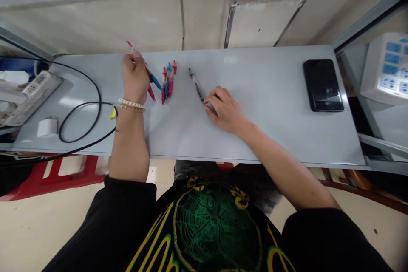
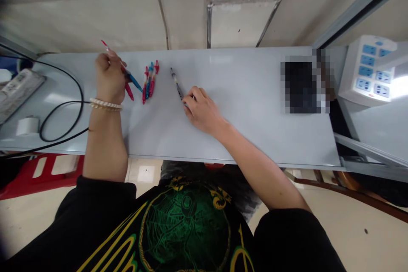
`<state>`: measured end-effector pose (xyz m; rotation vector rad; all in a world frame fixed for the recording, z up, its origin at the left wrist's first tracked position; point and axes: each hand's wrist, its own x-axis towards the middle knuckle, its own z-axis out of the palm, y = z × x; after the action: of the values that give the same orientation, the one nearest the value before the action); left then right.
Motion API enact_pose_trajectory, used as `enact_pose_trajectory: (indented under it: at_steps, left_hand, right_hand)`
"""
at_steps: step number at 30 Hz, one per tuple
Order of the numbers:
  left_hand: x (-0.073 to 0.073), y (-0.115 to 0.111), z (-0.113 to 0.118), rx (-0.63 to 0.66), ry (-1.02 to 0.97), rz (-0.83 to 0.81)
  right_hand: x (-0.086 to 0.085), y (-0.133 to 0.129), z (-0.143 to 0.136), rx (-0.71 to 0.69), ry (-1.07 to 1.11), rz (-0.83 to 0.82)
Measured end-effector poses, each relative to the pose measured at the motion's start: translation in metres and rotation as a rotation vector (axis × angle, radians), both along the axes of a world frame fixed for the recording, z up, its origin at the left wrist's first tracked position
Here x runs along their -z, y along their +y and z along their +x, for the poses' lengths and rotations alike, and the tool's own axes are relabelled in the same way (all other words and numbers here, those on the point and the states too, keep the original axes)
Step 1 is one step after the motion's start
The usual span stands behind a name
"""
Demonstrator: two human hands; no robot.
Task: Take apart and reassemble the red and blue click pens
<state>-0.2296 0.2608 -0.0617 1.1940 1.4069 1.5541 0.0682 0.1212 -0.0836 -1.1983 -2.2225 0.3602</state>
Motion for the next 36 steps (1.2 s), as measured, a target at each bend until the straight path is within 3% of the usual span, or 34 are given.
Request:
enact_pose_trajectory:
  at_steps: [1,2,7,11,20,29,36]
  left_hand:
    - [-0.003,-0.004,0.010,-0.088,0.005,-0.016]
    - [-0.006,-0.008,0.020,-0.097,-0.021,-0.036]
    - [-0.015,-0.037,0.067,0.100,-0.148,0.012]
    - [-0.016,-0.054,0.081,0.209,-0.131,0.030]
    - [-0.006,-0.059,0.090,0.123,-0.091,0.045]
    - [0.001,-0.044,0.084,0.033,-0.055,0.083]
    - [0.013,-0.032,0.067,0.061,-0.128,0.277]
  right_hand:
    - [0.000,0.000,0.000,-0.001,0.002,0.000]
    - [0.000,0.000,0.000,-0.002,0.004,0.000]
    - [-0.001,0.000,0.001,-0.004,-0.004,0.005]
    - [-0.003,0.001,0.001,0.005,-0.011,-0.005]
    - [-0.006,0.001,0.005,0.008,-0.026,0.016]
    - [-0.007,0.001,0.010,0.031,0.002,0.027]
    - [-0.011,0.000,0.011,0.025,0.009,0.028]
